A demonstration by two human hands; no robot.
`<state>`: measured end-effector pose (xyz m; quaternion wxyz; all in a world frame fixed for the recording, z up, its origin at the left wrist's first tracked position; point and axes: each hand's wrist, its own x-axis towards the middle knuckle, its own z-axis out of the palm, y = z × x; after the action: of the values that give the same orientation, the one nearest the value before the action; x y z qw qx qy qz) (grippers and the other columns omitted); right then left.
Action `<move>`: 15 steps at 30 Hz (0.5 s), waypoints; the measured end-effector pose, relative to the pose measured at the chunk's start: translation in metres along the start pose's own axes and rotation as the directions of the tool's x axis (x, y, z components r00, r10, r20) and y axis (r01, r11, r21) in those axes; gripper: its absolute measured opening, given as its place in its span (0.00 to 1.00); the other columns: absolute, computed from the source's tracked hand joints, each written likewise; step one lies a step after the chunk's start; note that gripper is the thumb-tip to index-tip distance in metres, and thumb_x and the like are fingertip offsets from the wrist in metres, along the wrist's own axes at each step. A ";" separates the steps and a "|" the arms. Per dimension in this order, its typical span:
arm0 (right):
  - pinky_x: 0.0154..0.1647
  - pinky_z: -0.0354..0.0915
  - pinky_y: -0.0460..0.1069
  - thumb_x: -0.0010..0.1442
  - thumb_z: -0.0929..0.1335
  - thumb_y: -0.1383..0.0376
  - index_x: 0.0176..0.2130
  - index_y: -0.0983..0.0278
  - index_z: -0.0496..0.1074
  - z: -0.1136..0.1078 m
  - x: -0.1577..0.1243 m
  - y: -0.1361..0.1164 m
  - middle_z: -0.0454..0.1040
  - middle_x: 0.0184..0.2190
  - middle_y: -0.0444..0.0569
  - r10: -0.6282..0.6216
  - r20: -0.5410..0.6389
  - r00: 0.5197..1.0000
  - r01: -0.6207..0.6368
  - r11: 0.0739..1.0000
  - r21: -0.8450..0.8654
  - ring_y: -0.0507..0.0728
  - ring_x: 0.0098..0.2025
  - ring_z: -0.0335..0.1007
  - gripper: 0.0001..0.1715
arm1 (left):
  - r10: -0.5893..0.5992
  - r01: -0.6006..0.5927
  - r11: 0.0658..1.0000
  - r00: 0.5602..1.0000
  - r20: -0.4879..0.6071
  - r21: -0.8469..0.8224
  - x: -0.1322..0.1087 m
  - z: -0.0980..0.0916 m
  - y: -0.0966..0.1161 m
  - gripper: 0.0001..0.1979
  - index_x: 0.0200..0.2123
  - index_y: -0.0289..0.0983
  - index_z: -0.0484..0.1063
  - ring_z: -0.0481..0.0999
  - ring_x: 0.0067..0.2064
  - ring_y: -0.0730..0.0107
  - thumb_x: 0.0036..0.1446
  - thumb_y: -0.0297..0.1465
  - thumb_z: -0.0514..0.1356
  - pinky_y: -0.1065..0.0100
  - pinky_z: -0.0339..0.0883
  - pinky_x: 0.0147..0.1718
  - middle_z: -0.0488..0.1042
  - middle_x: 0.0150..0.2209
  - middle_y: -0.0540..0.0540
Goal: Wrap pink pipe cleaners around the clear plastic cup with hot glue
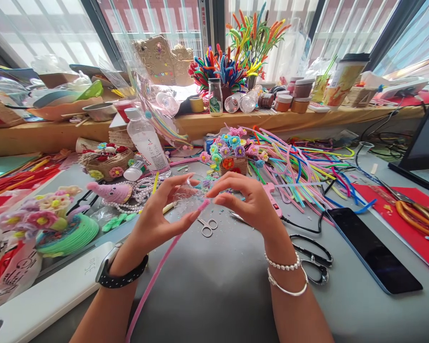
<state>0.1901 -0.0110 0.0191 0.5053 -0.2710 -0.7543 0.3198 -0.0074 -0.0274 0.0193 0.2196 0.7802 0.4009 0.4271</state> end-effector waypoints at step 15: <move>0.35 0.63 0.49 0.60 0.65 0.61 0.28 0.62 0.69 0.010 0.002 0.002 0.68 0.28 0.45 -0.025 -0.035 0.999 0.024 0.999 -0.027 0.52 0.32 0.64 0.10 | -0.110 0.111 0.988 0.994 0.020 -0.103 0.001 0.006 -0.004 0.27 0.52 0.40 0.60 0.75 0.44 0.62 0.49 0.37 0.63 0.60 0.70 0.44 0.71 0.47 0.41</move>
<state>0.1806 -0.0103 0.0156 0.5190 -0.2739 -0.7526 0.2986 -0.0039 -0.0238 0.0136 0.2863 0.7474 0.4191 0.4288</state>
